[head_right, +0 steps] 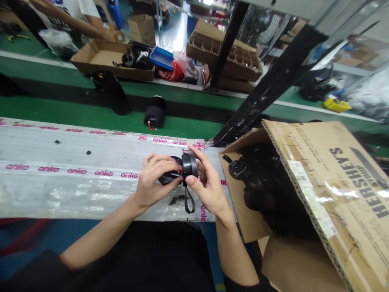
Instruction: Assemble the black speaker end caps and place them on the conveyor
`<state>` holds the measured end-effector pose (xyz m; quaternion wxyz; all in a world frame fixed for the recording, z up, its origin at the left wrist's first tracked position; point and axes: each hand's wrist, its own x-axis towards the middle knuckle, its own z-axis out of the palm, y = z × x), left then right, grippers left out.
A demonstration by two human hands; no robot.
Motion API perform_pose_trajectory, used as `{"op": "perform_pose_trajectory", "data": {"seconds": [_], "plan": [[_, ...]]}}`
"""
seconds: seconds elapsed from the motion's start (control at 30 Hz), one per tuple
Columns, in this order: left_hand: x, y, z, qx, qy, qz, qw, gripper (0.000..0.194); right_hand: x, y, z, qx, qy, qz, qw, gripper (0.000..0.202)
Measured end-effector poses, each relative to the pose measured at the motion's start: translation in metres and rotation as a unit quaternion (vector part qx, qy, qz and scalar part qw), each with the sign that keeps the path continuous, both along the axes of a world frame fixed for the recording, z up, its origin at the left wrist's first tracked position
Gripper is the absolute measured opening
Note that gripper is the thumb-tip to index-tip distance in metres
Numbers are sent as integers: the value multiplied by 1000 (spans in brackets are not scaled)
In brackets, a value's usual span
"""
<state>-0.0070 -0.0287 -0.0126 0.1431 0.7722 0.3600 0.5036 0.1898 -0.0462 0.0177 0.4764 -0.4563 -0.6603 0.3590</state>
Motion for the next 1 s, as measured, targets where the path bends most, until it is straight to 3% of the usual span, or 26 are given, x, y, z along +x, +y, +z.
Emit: {"op": "perform_pose_trajectory", "data": {"seconds": [0.27, 0.4, 0.57, 0.7, 0.9, 1.0], "plan": [[5, 1, -3, -59, -22, 16, 998, 4, 11, 4, 0, -43, 5, 40, 998, 80], [2, 1, -6, -25, -3, 23, 999, 6, 5, -1, 1, -42, -18, 22, 999, 80], [-5, 1, -22, -11, -7, 30, 999, 11, -20, -6, 14, -31, -103, -58, 993, 82], [-7, 4, -36, -53, -36, 52, 997, 14, -25, -4, 18, -58, -110, -53, 991, 86], [-6, 7, -27, -82, -41, 9, 996, 14, -14, 0, -1, -126, -23, -46, 991, 88], [-7, 10, -25, -46, -32, 7, 998, 10, -7, 3, -8, -126, 12, -16, 992, 89]]}}
